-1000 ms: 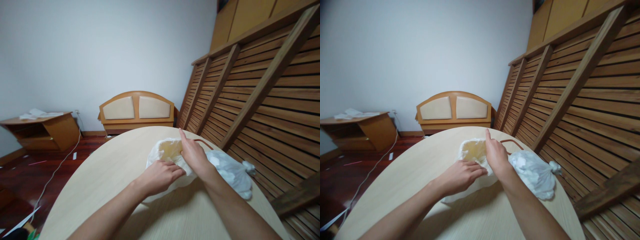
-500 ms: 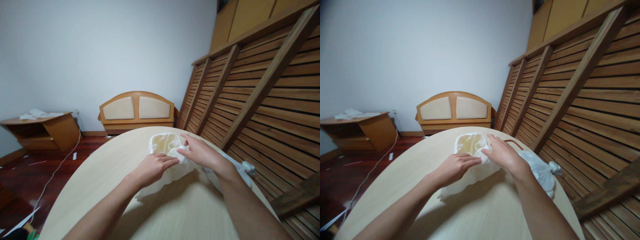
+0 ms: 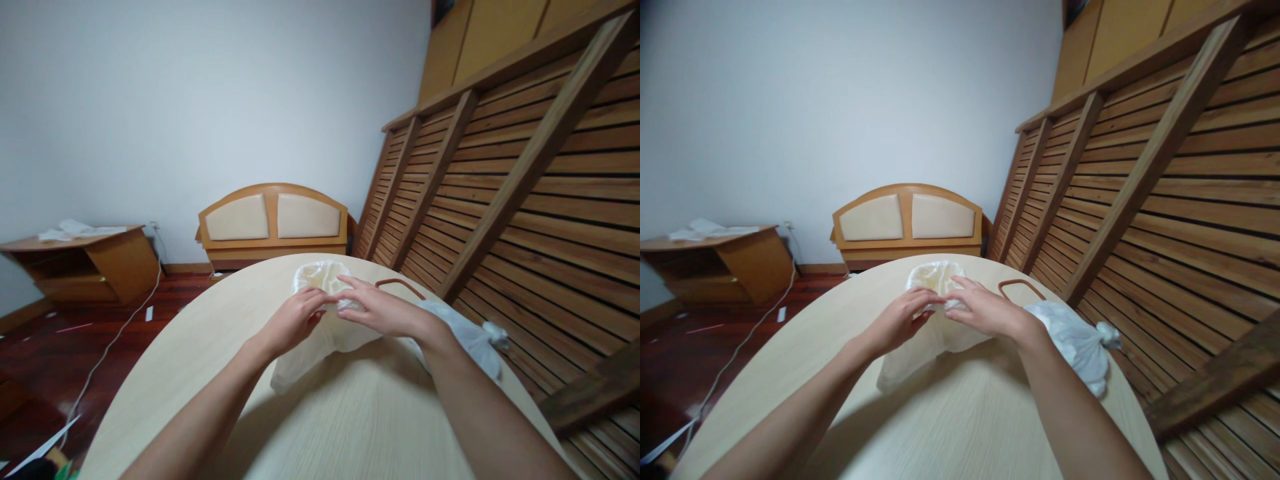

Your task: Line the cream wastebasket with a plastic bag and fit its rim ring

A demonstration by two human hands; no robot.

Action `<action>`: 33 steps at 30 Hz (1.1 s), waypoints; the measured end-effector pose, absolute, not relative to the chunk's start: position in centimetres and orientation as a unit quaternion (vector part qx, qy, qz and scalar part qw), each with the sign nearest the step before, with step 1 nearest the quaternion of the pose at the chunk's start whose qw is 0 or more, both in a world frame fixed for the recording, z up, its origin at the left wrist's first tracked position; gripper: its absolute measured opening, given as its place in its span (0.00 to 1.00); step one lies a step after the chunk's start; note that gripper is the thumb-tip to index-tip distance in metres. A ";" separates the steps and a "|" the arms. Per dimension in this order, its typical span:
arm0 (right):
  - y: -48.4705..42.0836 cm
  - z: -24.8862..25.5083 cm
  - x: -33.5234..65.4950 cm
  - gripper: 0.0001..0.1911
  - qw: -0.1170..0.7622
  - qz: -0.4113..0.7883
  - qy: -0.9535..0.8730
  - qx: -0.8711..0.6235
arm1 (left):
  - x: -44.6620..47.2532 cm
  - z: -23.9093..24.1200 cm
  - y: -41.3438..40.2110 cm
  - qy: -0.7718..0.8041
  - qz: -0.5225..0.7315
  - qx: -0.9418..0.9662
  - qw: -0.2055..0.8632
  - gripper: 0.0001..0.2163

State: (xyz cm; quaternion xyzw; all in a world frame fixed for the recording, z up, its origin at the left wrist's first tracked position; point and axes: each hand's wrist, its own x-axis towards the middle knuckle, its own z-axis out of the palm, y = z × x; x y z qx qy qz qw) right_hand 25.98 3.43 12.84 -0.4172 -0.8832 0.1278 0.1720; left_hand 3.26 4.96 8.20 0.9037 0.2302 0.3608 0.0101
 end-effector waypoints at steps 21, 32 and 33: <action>8.9 3.3 24.8 0.66 0.477 0.201 -0.751 -0.410 | 3.3 -0.3 8.0 0.397 0.538 0.731 0.135 0.50; 8.0 -0.3 23.9 0.48 0.506 0.280 -0.693 -0.431 | 2.7 -1.5 8.2 0.418 0.520 0.713 0.213 0.45; 8.0 -0.3 24.1 0.45 0.500 0.280 -0.697 -0.431 | 2.5 -1.5 8.2 0.415 0.523 0.714 0.212 0.45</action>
